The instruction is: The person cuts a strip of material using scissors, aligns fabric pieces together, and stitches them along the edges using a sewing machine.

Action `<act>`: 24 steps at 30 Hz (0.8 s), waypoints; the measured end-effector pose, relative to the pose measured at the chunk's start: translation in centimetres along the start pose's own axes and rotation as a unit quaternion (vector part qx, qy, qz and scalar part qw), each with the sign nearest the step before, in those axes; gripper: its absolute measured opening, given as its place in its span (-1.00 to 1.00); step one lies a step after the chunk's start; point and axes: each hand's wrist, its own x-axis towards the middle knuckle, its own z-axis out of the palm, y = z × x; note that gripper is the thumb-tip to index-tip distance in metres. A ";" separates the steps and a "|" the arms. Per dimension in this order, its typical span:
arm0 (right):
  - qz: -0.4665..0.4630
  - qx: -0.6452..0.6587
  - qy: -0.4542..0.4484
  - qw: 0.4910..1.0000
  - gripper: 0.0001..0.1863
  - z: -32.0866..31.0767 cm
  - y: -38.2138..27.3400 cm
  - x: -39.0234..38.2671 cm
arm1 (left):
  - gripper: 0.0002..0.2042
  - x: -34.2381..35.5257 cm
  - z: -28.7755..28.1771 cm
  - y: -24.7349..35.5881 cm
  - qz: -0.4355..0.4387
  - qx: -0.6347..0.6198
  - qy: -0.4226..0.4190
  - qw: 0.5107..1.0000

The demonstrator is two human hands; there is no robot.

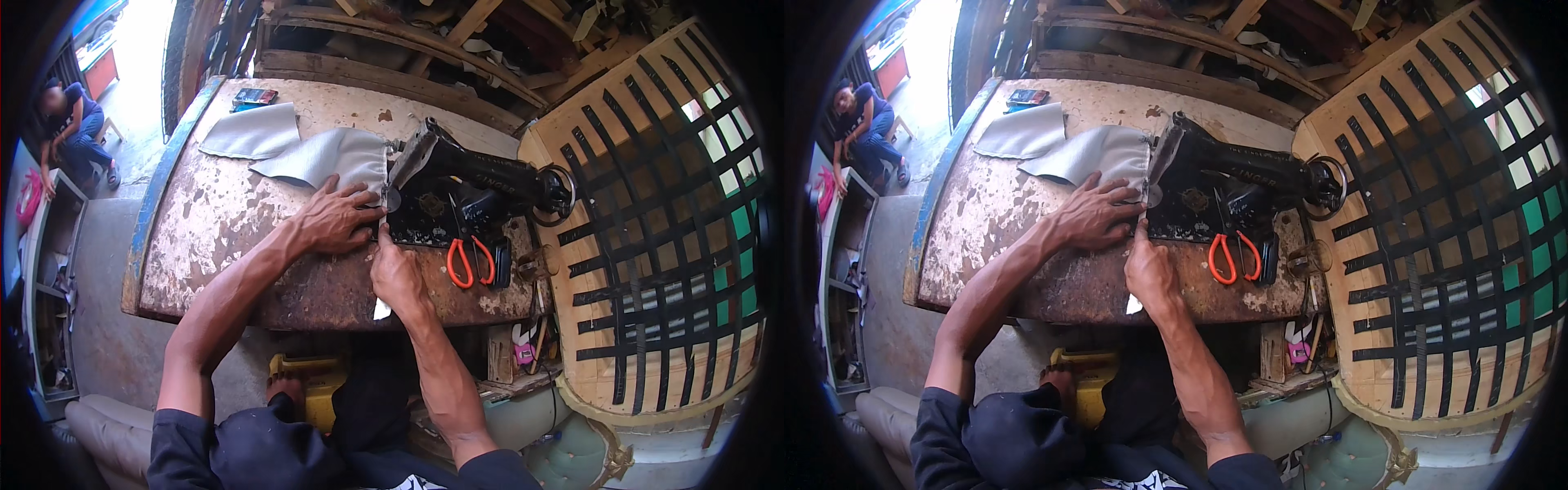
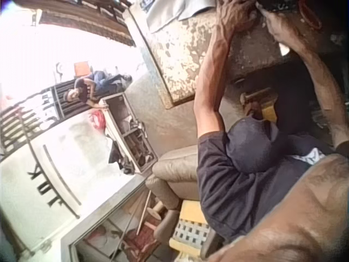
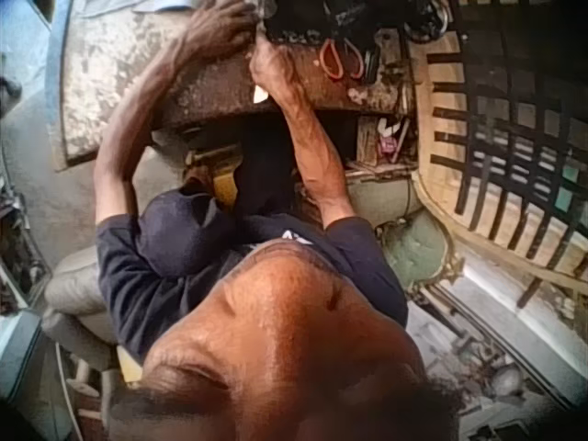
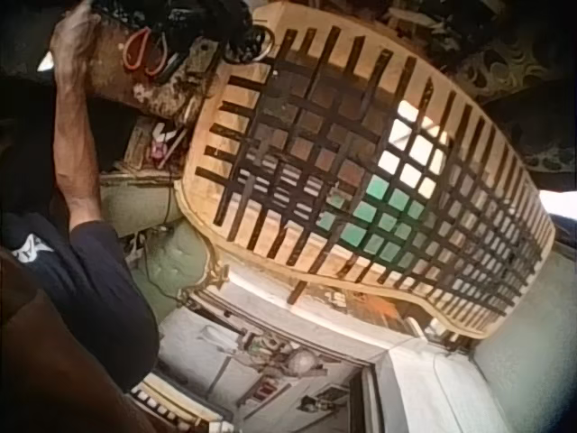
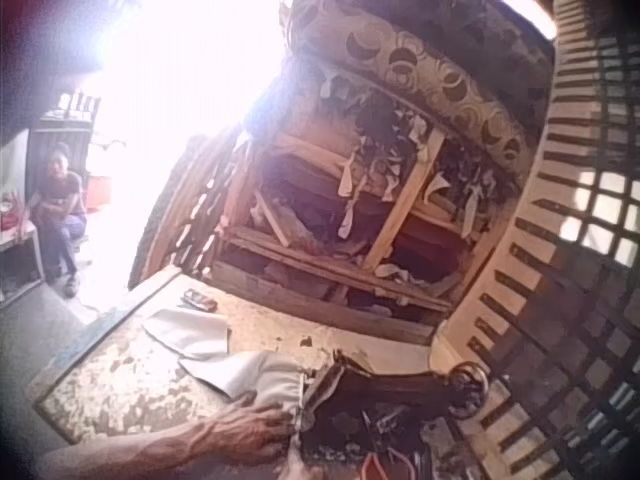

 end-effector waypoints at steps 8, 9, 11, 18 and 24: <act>-0.003 -0.007 -0.010 1.000 -0.38 -0.2 0.4 0.5 | -0.47 0.7 -0.4 0.1 -0.013 -0.005 -0.024 1.000; -0.003 -0.007 -0.009 1.000 -0.38 0.0 0.8 0.5 | -0.45 0.7 -0.4 0.2 -0.015 -0.017 -0.015 1.000; -0.038 0.026 0.050 0.998 -0.47 0.6 1.6 0.5 | -0.46 0.7 -0.2 0.2 -0.005 -0.017 -0.014 1.000; -0.002 0.018 0.009 1.000 -0.46 0.4 0.2 0.7 | -0.47 -0.3 -0.4 -0.1 -0.032 -0.020 -0.018 0.999; 0.005 0.008 0.018 1.000 -0.46 -0.2 0.5 0.9 | -0.45 0.7 -1.1 0.0 -0.020 -0.022 -0.031 0.999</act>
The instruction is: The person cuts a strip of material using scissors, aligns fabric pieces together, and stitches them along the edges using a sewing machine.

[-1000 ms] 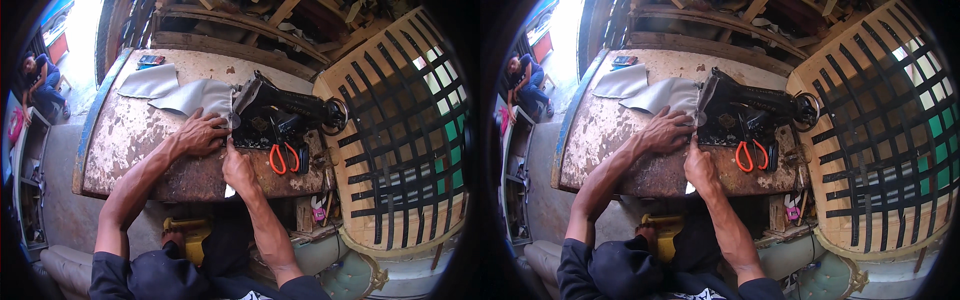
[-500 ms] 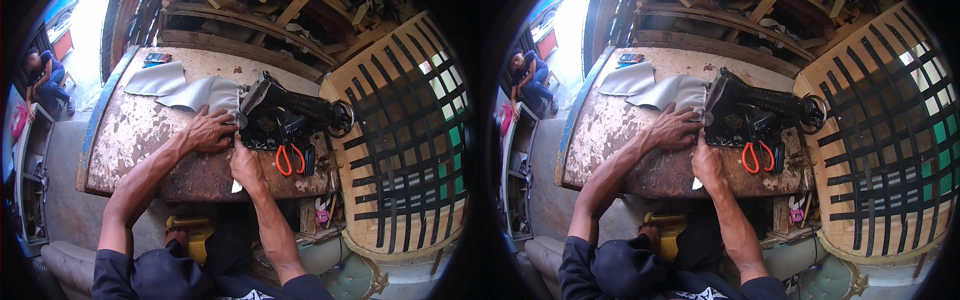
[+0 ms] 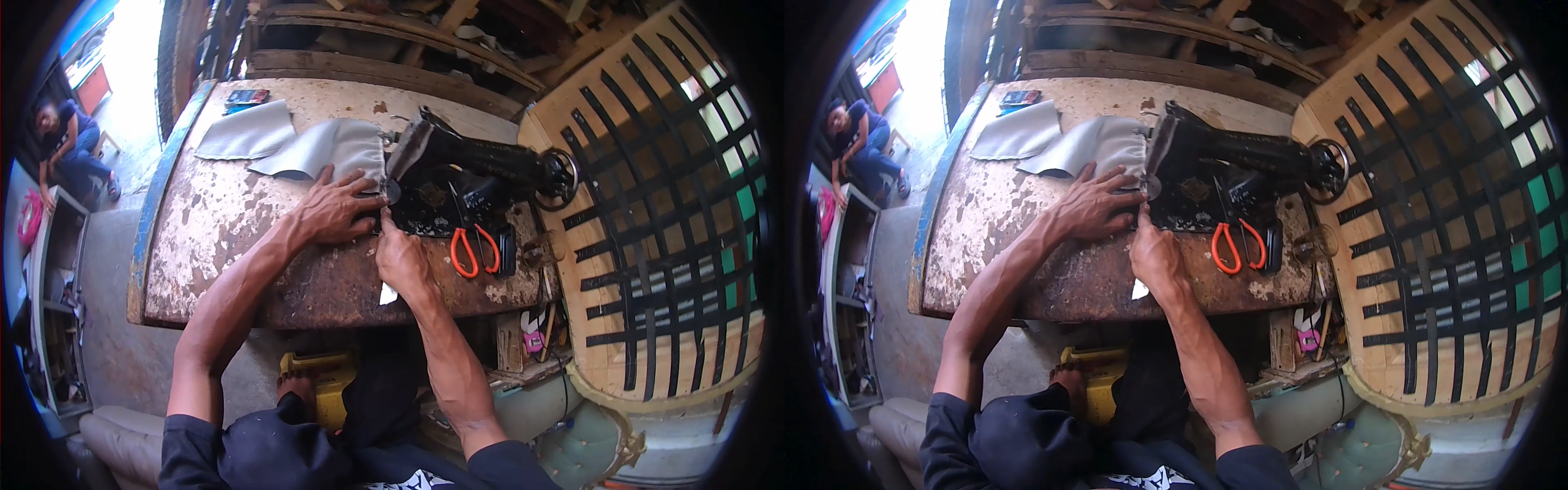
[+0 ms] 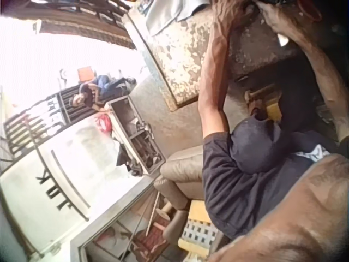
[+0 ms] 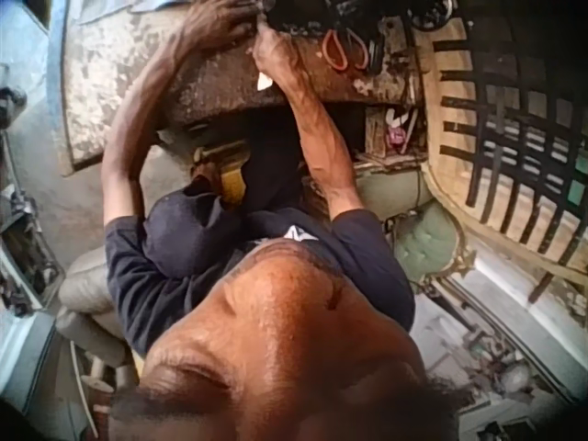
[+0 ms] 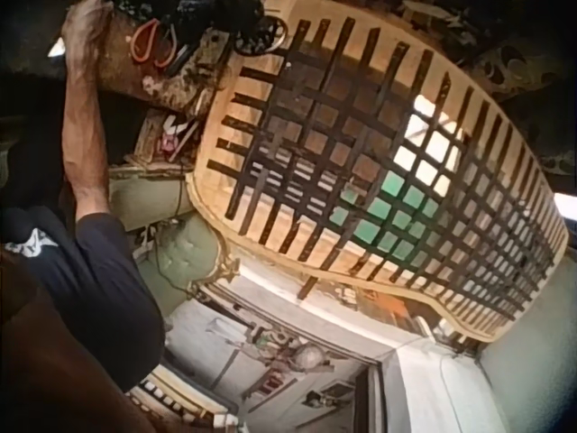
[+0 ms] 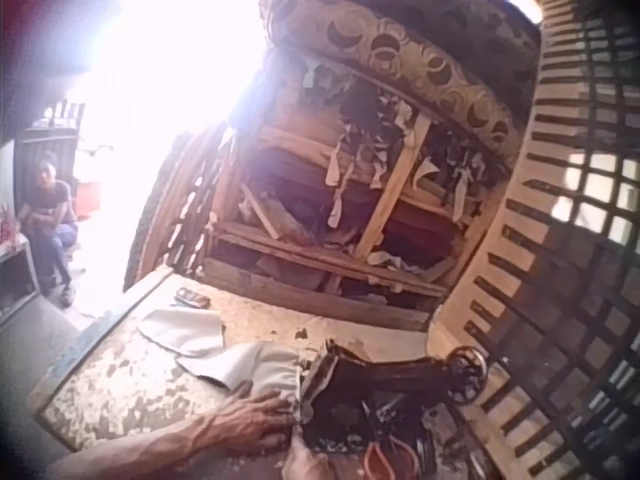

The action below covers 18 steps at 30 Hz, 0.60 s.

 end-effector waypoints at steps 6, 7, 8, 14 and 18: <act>0.011 0.043 -0.020 0.999 -0.28 1.3 0.2 0.7 | -0.47 -0.2 -0.1 -0.2 -0.035 0.021 -0.001 0.999; 0.029 0.043 -0.046 0.998 -0.27 1.5 -0.3 1.1 | -0.47 -0.4 -0.5 -0.2 -0.038 0.021 -0.012 0.999; 0.039 0.036 -0.033 0.998 -0.27 1.4 -0.4 1.0 | -0.47 -0.1 -0.7 0.0 -0.043 0.018 -0.023 0.999; 0.053 0.046 -0.012 0.997 -0.29 -0.2 1.4 0.1 | -0.47 2.2 -0.5 1.9 -0.014 0.009 -0.033 0.999; 0.054 0.065 -0.035 0.996 -0.28 0.0 -0.2 1.0 | -0.50 1.0 -1.5 0.8 -0.039 0.020 -0.024 0.999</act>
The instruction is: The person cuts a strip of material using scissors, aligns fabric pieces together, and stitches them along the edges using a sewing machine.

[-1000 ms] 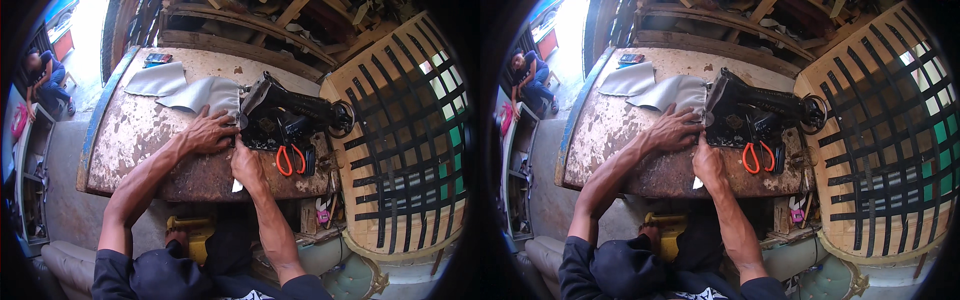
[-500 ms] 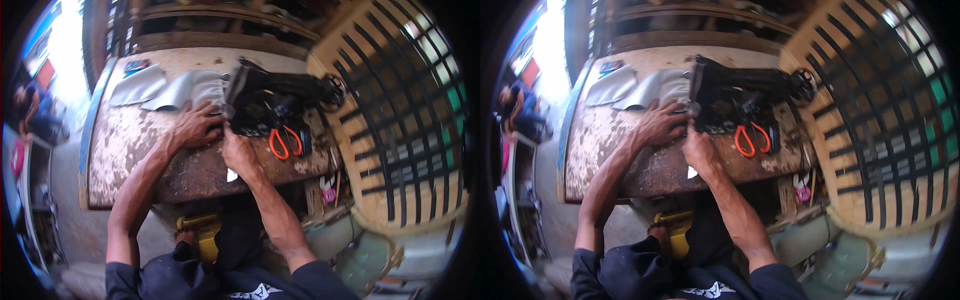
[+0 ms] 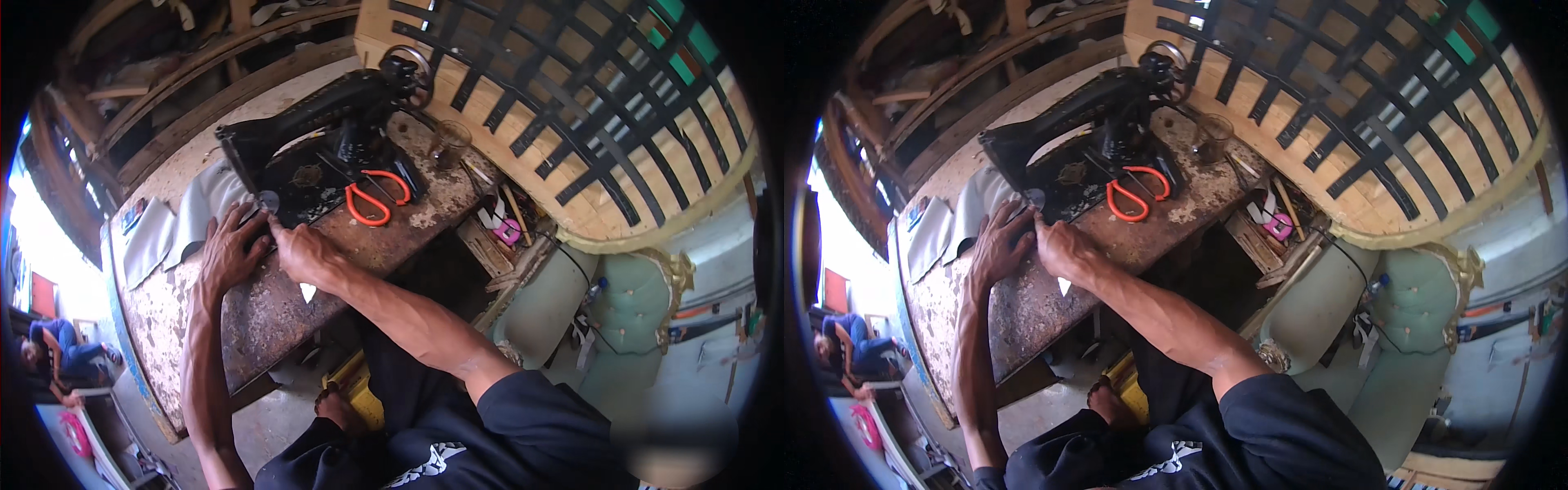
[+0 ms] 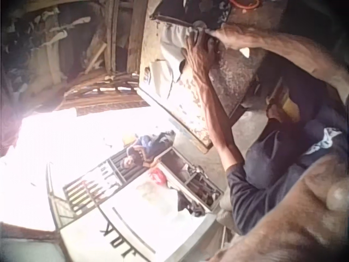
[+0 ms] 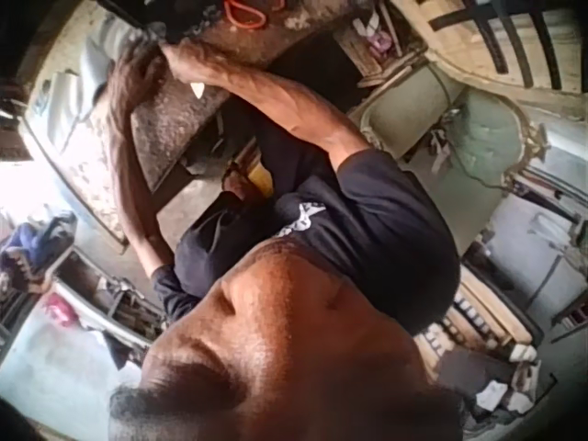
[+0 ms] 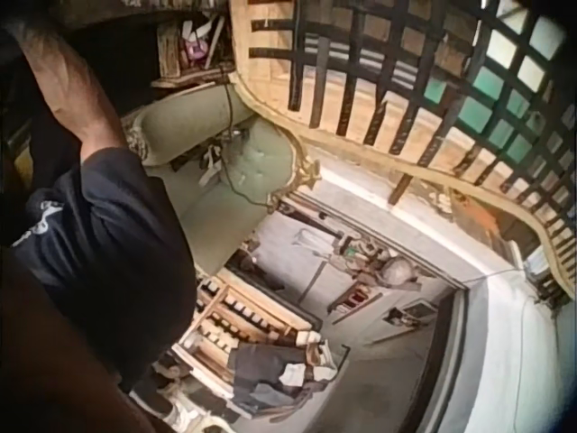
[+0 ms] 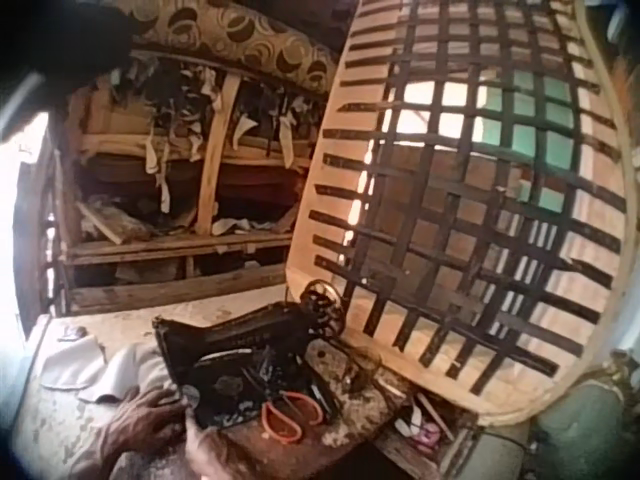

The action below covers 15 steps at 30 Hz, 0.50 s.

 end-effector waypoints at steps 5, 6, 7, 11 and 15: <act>-0.044 -0.006 -0.002 0.999 -0.22 0.0 1.8 -0.3 | -0.60 -1.3 -1.8 -3.9 -0.021 -0.044 0.160 0.986; -0.050 -0.016 0.028 0.998 -0.24 -0.1 2.4 -0.4 | -0.59 -1.7 -1.7 -5.3 -0.063 -0.053 0.196 0.977; -0.030 -0.012 0.009 0.999 -0.30 -1.4 1.0 -1.1 | -0.59 -3.0 -1.5 -7.8 -0.087 -0.037 0.205 0.974; -0.034 -0.016 0.041 0.998 -0.50 0.5 1.5 -0.2 | -0.52 -9.6 -1.7 -13.6 -0.250 0.020 0.175 0.952; -0.016 -0.011 0.023 1.000 -0.48 0.1 1.5 -0.2 | -0.64 -14.5 -5.2 -8.4 -0.314 0.077 0.061 0.944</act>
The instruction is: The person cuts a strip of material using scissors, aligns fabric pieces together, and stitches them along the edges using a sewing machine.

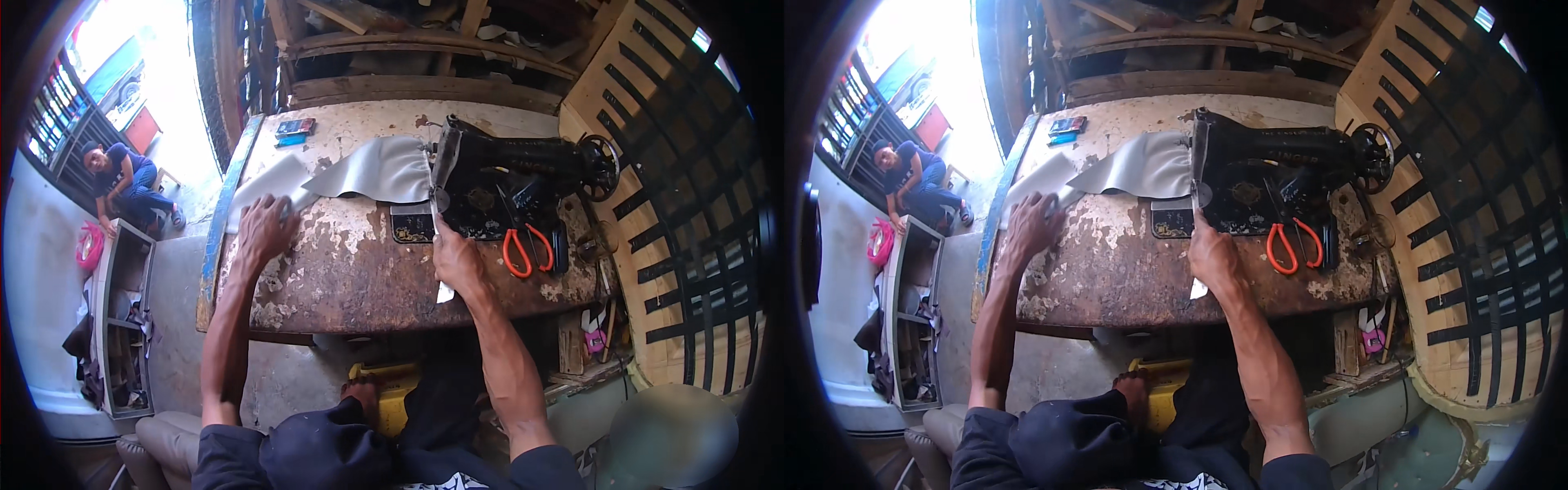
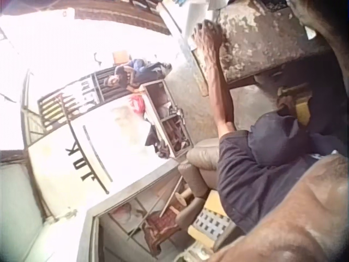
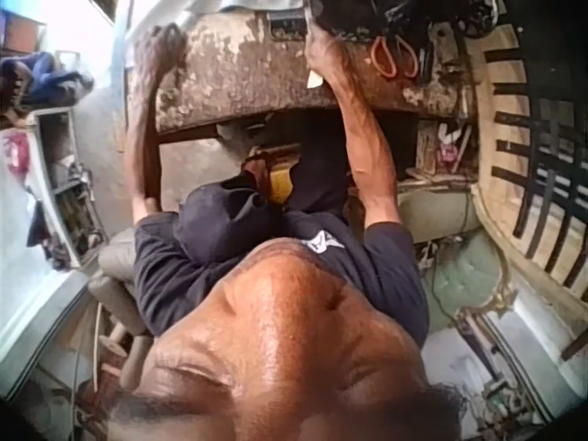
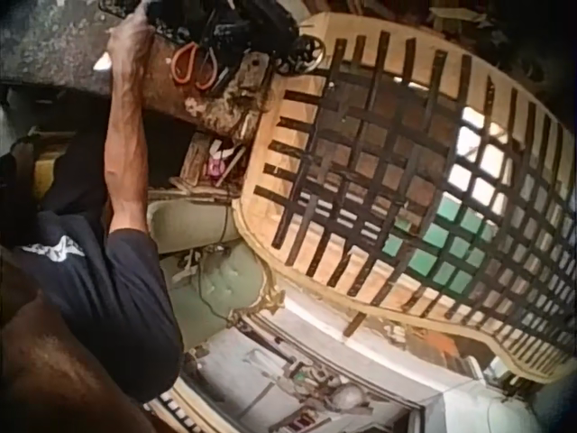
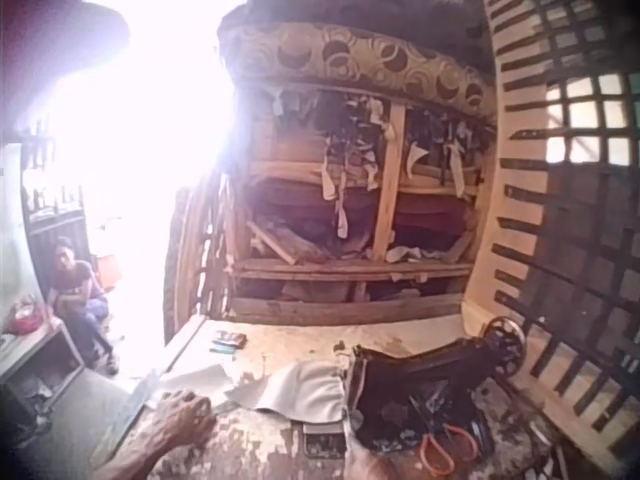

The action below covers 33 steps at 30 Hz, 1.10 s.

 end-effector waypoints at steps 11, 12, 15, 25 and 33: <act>0.033 0.115 -0.004 0.993 -0.49 -0.7 -0.4 -0.6 | -0.84 0.2 0.6 0.9 0.135 -0.039 0.036 0.989; 0.028 0.103 0.013 0.994 -0.49 -0.2 0.5 -0.4 | -0.87 0.6 -0.2 1.4 0.153 -0.031 -0.011 0.988; 0.048 0.150 -0.004 0.988 -0.50 -0.4 -1.0 -0.7 | -0.83 0.9 0.5 1.5 0.169 -0.084 -0.011 0.982; 0.012 0.120 0.023 0.992 -0.54 -0.9 -0.6 -1.2 | -0.66 5.2 6.2 16.4 0.209 -0.326 0.026 0.922; -0.002 0.123 0.023 0.992 -0.56 -0.9 0.4 -1.2 | -0.75 4.5 7.6 17.9 0.220 -0.280 0.107 0.928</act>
